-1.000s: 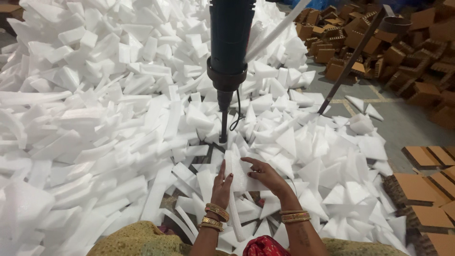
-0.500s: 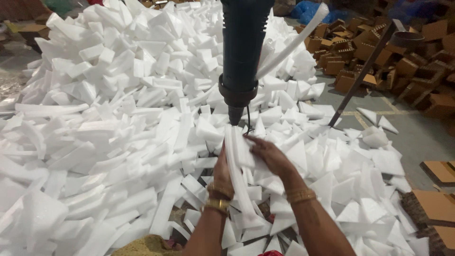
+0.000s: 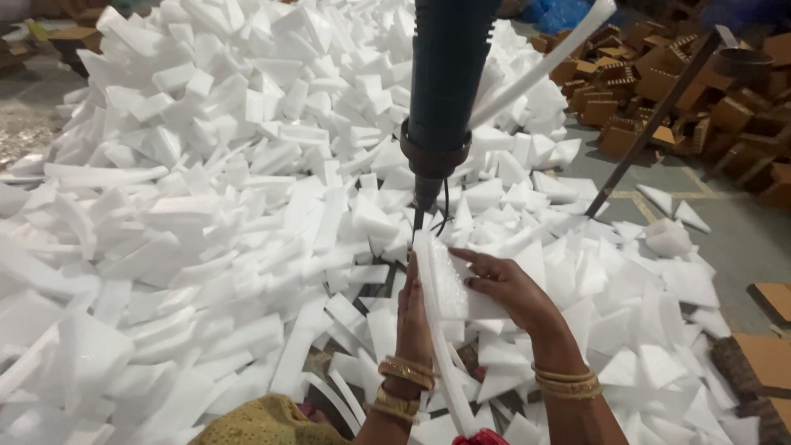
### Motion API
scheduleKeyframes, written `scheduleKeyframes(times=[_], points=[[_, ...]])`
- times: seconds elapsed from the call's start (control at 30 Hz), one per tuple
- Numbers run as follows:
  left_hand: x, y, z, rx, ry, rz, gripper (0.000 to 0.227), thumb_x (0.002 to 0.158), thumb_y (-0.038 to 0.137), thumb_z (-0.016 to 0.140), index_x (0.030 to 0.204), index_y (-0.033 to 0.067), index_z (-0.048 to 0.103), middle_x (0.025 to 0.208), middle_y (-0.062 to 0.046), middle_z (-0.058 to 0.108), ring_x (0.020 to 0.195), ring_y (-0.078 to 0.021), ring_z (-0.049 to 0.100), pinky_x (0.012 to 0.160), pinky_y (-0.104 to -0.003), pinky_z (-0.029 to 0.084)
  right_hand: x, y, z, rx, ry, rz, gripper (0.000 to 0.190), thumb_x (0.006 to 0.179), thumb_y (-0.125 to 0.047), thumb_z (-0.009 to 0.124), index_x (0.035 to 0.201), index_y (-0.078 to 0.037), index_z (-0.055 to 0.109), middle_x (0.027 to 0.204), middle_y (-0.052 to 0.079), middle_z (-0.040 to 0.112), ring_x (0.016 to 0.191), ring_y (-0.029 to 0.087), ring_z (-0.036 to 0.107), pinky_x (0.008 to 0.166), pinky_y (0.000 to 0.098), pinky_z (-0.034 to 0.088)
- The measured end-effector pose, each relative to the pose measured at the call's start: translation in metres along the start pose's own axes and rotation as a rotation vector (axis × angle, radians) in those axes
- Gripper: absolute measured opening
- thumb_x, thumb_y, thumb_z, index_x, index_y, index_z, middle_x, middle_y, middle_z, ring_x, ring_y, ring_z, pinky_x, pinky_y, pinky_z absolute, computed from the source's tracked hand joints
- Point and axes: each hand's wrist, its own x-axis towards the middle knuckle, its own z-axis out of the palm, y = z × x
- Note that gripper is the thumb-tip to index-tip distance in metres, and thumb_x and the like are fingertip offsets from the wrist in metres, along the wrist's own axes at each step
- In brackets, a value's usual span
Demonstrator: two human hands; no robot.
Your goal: The person sits on the floor and uses a handheld hot wire cutter to slice white foam pieces into smaller shapes. They pick up foam pieces from a large pile, position them under the cutter, and then place the cut pieces back onto the pile.
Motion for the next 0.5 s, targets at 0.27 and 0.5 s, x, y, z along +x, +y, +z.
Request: scheduleKeyframes(times=[0.27,0.5], points=[[-0.037,-0.012,-0.017,0.409,0.049,0.023,0.055,0.106,0.028,0.031,0.161,0.0238,0.034,0.151,-0.009,0.047,0.132,-0.0219,0.05,0.113,-0.035,0.038,-0.032,-0.013,0.016,-0.314,-0.008,0.096,0.055,0.087,0.002,0.068,0.139,-0.014,0.066,0.095,0.006,0.073,0.08,0.011,0.06,0.074,0.0289,0.054],[-0.032,-0.03,-0.034,0.32,-0.022,0.003,0.055,0.106,0.024,0.03,0.161,0.0203,0.031,0.161,-0.009,0.038,0.144,-0.0212,0.042,0.117,-0.034,0.034,-0.037,-0.009,0.023,-0.385,0.013,0.136,0.054,0.089,-0.001,0.067,0.14,-0.017,0.064,0.092,0.008,0.073,0.077,0.012,0.062,0.073,0.0304,0.055]])
